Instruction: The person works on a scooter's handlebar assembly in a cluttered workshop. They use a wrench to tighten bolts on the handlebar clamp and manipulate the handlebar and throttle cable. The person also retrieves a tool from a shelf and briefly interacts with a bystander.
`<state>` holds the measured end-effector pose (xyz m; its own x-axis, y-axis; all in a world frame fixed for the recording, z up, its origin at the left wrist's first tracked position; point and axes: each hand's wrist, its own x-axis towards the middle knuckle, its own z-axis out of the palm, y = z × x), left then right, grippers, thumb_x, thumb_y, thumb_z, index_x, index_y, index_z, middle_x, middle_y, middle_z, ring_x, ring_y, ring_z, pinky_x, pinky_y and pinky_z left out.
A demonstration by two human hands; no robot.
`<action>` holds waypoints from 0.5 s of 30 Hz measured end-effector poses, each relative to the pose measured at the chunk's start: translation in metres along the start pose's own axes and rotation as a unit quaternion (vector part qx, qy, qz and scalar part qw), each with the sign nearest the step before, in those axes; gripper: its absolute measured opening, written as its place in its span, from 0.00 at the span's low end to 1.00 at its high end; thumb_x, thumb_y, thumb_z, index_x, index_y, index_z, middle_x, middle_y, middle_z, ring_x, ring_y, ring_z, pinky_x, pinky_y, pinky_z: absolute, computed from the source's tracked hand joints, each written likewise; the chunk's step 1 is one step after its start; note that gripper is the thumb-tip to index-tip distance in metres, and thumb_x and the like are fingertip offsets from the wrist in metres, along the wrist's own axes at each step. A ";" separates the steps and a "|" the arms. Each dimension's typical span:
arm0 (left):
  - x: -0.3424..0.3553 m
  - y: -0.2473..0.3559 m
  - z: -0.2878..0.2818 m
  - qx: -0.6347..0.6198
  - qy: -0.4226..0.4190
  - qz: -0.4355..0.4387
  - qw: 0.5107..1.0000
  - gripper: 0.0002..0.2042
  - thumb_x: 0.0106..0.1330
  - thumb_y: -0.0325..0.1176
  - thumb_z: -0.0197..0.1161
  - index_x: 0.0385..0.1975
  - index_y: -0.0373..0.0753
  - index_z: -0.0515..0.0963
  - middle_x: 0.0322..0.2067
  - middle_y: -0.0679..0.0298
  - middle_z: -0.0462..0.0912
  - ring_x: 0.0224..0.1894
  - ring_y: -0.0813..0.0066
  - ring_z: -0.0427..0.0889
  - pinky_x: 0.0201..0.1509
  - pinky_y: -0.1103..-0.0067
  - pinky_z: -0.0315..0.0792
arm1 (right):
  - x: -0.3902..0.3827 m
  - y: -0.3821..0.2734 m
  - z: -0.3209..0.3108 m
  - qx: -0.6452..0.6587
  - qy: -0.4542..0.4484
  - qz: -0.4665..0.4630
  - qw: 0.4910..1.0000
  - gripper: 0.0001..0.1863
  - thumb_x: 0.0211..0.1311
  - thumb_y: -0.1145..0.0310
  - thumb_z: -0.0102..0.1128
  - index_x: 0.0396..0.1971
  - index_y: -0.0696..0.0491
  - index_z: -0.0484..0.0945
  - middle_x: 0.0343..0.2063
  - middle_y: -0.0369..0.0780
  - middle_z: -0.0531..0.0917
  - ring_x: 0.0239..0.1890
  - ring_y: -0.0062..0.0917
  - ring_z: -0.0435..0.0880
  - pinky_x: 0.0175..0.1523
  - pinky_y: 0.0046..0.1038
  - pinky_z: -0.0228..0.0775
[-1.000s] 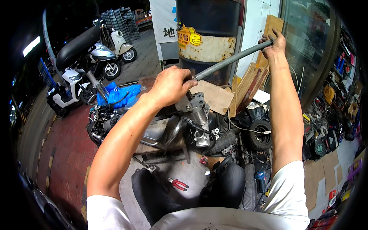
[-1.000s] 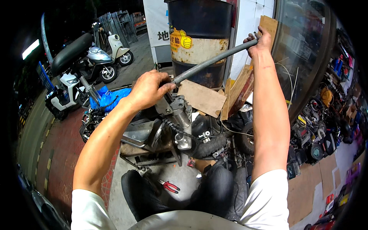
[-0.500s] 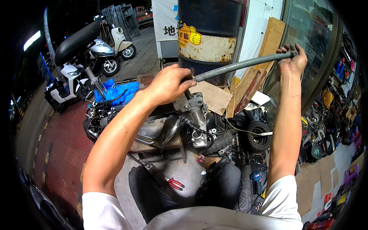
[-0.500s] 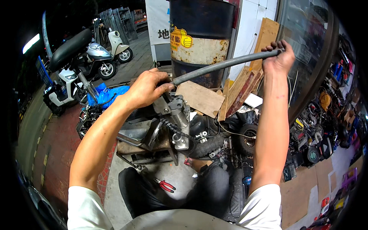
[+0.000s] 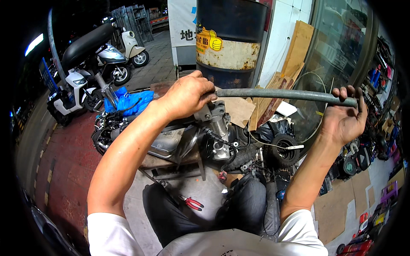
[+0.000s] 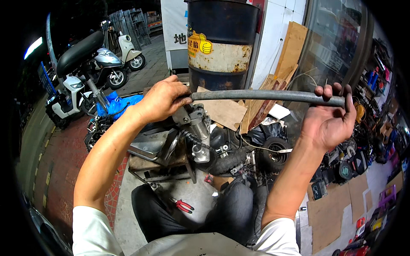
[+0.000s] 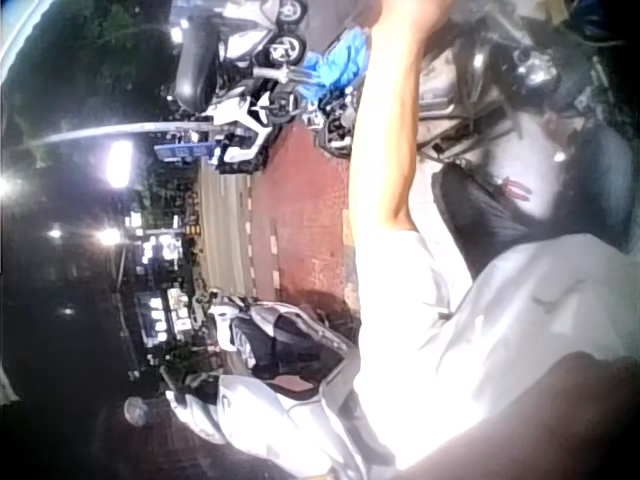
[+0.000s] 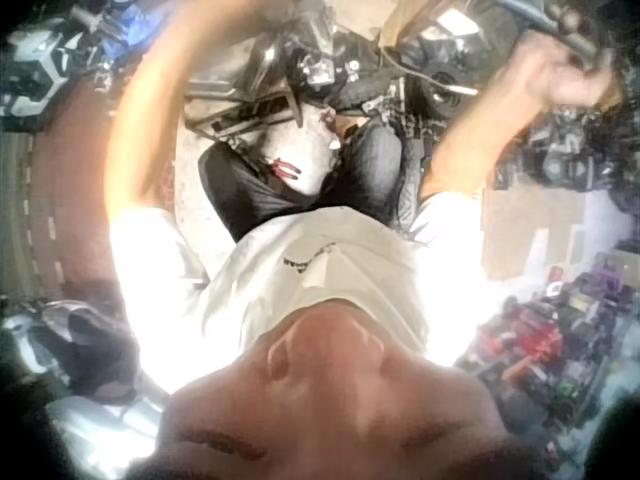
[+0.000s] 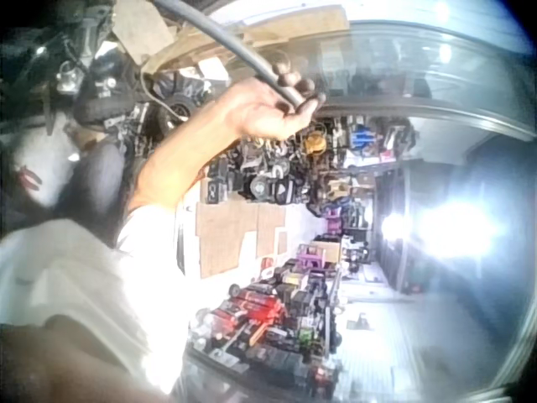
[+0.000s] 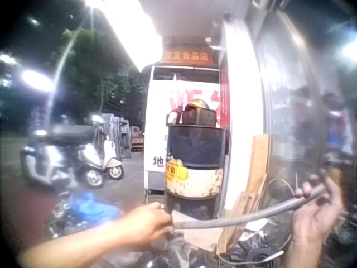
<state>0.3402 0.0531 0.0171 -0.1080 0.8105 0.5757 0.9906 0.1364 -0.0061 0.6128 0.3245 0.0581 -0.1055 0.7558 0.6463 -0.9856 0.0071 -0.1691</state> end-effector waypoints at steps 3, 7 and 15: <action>-0.004 0.005 0.001 0.029 0.009 0.020 0.999 0.07 0.65 0.33 0.69 0.36 0.35 0.84 0.32 0.57 0.84 0.42 0.53 0.79 0.47 0.62 0.76 | -0.007 -0.003 0.000 -0.001 0.011 -0.011 1.000 0.14 0.70 0.66 0.55 0.45 0.61 0.78 0.39 0.47 0.79 0.36 0.34 0.74 0.48 0.39 0.67; 0.003 0.003 0.007 0.029 0.023 0.033 0.999 0.08 0.65 0.32 0.69 0.36 0.34 0.85 0.31 0.56 0.84 0.42 0.52 0.79 0.48 0.62 0.76 | 0.004 -0.004 -0.011 -0.007 -0.003 -0.001 1.000 0.14 0.70 0.65 0.55 0.46 0.60 0.78 0.38 0.46 0.80 0.36 0.34 0.75 0.47 0.39 0.68; 0.007 -0.005 0.013 0.026 0.021 -0.020 0.999 0.10 0.67 0.36 0.67 0.35 0.34 0.85 0.32 0.53 0.86 0.43 0.49 0.80 0.49 0.61 0.76 | 0.070 0.048 -0.004 -0.026 0.087 0.067 0.994 0.07 0.66 0.68 0.57 0.37 0.55 0.73 0.28 0.40 0.75 0.30 0.30 0.73 0.40 0.38 0.66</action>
<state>0.3332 0.0649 0.0106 -0.1434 0.7790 0.6104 0.9798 0.1986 -0.0232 0.5586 0.3802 0.0917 -0.2069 0.8543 0.4769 -0.9555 -0.0717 -0.2861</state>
